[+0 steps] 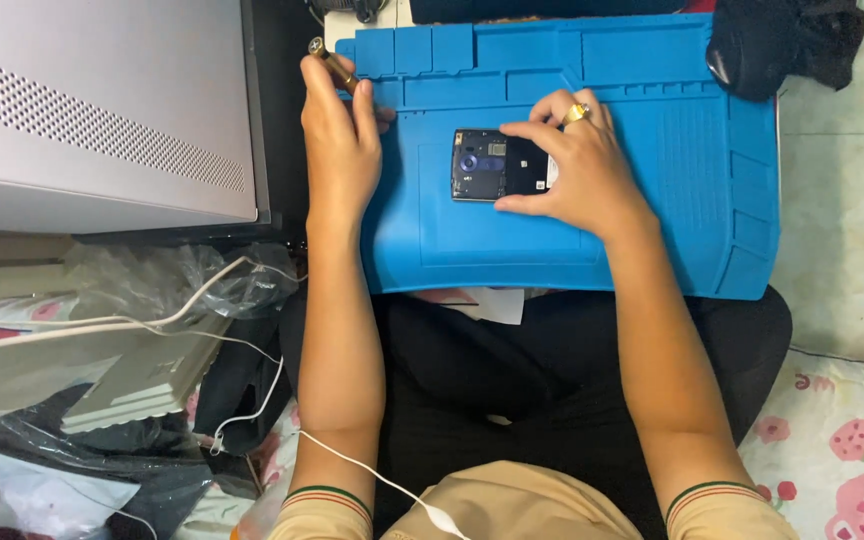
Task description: Reconnecting internal ribbon cables and components of a smartphone on a repair mat.
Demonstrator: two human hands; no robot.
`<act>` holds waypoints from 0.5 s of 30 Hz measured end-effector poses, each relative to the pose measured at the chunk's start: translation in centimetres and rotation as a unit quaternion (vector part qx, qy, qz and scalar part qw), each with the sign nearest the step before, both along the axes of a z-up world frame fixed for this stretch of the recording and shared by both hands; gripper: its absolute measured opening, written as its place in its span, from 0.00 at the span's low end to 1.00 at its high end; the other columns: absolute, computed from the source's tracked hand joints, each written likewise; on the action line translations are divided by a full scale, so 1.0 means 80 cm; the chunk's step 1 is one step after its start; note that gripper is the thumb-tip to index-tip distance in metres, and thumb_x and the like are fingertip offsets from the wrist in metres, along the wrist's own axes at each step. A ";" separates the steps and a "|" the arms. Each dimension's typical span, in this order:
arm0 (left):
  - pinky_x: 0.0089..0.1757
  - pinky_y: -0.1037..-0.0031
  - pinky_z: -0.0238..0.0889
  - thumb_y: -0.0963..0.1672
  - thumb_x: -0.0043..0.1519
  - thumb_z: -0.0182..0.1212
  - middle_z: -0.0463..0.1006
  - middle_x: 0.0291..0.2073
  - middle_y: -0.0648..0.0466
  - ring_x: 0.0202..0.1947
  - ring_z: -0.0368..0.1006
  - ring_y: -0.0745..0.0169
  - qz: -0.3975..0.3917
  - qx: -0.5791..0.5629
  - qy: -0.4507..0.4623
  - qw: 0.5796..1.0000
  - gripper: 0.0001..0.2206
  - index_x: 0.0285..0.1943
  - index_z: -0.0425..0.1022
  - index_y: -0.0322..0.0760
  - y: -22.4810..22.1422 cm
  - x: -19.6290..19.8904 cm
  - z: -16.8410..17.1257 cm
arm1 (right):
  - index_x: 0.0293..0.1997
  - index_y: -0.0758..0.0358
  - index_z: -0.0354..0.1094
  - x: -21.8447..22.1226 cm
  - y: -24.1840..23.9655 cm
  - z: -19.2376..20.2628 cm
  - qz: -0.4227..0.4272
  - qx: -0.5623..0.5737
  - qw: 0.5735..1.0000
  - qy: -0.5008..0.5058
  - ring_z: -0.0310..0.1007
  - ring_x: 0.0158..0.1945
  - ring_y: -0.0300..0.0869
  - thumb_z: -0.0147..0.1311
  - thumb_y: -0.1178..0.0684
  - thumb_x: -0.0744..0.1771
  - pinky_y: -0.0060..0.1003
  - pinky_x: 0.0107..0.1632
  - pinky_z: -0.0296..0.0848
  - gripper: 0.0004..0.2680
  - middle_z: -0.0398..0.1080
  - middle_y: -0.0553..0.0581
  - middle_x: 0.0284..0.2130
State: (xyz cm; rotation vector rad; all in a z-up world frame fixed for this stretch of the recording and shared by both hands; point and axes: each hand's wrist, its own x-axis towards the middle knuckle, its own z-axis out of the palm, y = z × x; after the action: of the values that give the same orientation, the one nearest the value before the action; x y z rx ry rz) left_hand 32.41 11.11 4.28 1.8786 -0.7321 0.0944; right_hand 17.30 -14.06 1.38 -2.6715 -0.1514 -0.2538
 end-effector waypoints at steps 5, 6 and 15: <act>0.35 0.75 0.77 0.43 0.77 0.41 0.68 0.41 0.49 0.31 0.82 0.61 0.000 0.009 -0.001 1.000 0.04 0.54 0.56 0.38 -0.001 -0.001 0.002 | 0.66 0.56 0.73 0.000 0.001 0.002 -0.003 0.005 1.000 0.001 0.60 0.55 0.55 0.76 0.33 0.59 0.53 0.58 0.64 0.32 0.63 0.58 0.53; 0.36 0.75 0.78 0.43 0.77 0.41 0.69 0.40 0.49 0.31 0.83 0.61 0.001 0.009 0.001 1.000 0.04 0.54 0.56 0.37 -0.001 -0.002 0.003 | 0.66 0.55 0.73 0.000 0.002 0.002 -0.004 0.005 1.000 0.007 0.59 0.55 0.55 0.76 0.33 0.59 0.53 0.58 0.64 0.32 0.63 0.58 0.53; 0.32 0.76 0.77 0.42 0.76 0.42 0.67 0.48 0.47 0.29 0.84 0.59 0.023 -0.006 0.014 1.000 0.04 0.54 0.56 0.36 -0.001 -0.006 0.011 | 0.66 0.54 0.73 -0.001 0.001 0.000 -0.004 0.014 1.000 -0.001 0.59 0.57 0.55 0.77 0.34 0.59 0.54 0.59 0.64 0.31 0.63 0.57 0.53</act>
State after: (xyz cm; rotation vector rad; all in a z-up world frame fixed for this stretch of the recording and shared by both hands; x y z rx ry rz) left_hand 31.97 11.03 5.16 1.8827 -0.6674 0.1014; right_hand 17.25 -13.95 1.37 -2.6443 -0.1354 -0.2592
